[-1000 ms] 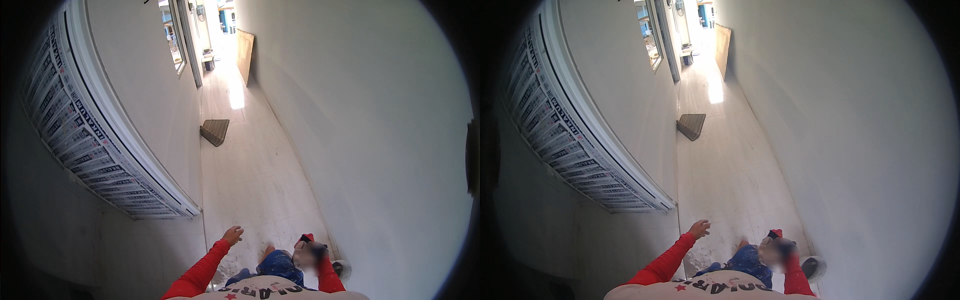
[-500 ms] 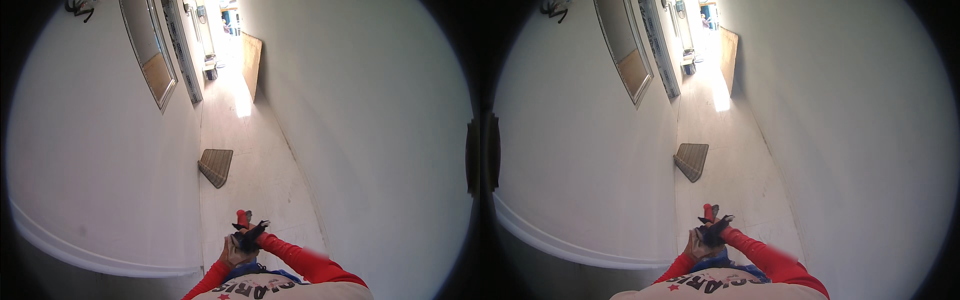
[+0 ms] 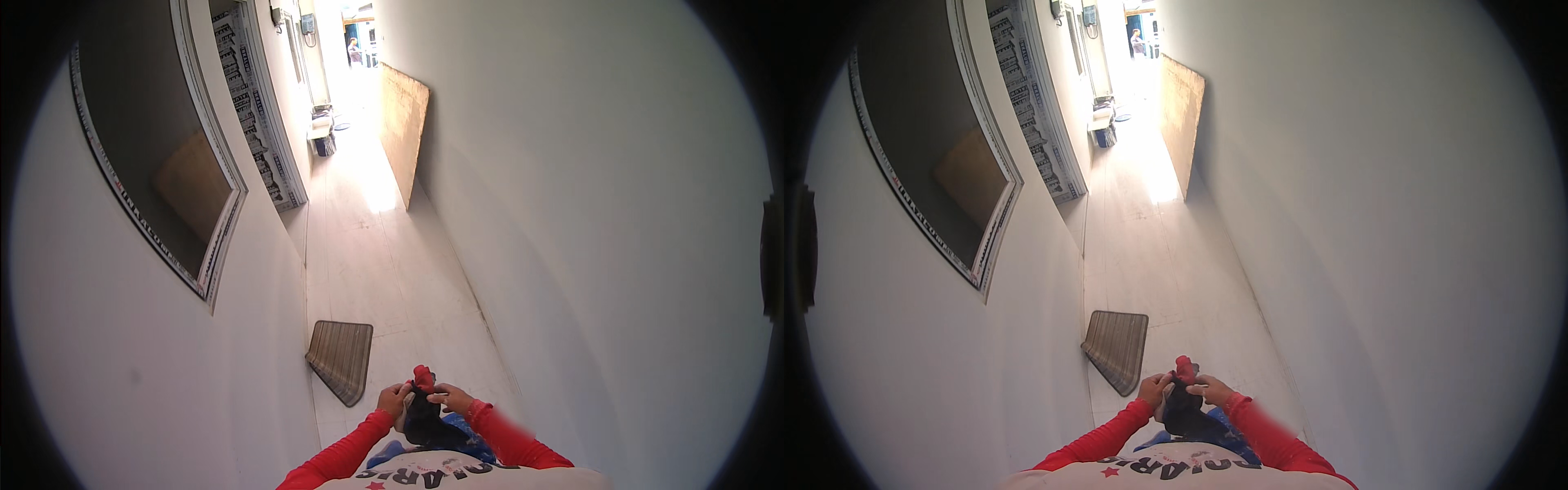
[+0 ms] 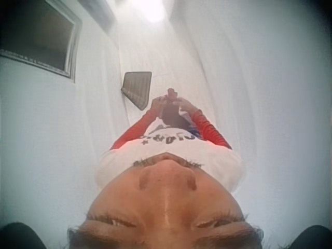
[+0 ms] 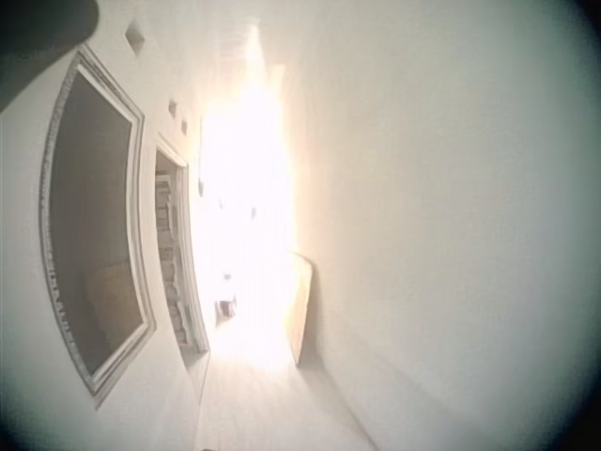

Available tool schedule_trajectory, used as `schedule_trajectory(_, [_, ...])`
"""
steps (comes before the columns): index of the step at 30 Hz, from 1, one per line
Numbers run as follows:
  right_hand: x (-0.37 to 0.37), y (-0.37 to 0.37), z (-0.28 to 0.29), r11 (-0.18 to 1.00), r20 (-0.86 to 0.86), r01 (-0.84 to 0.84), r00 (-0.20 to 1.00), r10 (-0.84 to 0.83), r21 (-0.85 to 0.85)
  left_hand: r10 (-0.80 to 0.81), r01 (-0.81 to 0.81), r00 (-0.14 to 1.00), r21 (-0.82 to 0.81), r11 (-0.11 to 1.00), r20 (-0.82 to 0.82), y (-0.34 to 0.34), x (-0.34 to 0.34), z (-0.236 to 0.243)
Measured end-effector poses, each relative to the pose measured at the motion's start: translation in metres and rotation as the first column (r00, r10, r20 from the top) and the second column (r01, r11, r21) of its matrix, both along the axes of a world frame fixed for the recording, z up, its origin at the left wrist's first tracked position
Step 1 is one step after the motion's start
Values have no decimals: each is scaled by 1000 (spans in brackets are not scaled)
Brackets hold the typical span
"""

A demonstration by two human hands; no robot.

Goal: The person covers a bucket with a white cloth, walks through a construction site, picks up a rag, and then prepares a paint tray by pouring paint from a bucket and loading a roller and brush.

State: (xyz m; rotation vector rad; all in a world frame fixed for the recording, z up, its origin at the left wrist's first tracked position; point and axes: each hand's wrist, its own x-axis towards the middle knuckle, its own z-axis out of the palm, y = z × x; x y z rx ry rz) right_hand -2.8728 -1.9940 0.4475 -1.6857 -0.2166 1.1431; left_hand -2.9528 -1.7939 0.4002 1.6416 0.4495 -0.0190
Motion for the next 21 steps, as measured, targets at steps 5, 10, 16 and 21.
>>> schedule_trajectory(5, [146,28,-11,896,-1,408,910,-414,176,-124,137,983,94,986,-136,52,204,-38])
schedule_trajectory(10, [347,140,-44,940,297,-336,893,338,-59,-124,-79,930,-519,851,-346,134,349,-65])
schedule_trajectory(16, [597,276,-32,870,352,-456,858,374,188,-46,90,996,-686,722,83,271,512,-36])
schedule_trajectory(21, [773,384,-37,917,529,-399,778,339,-1,74,-1,996,-822,570,50,312,689,4])
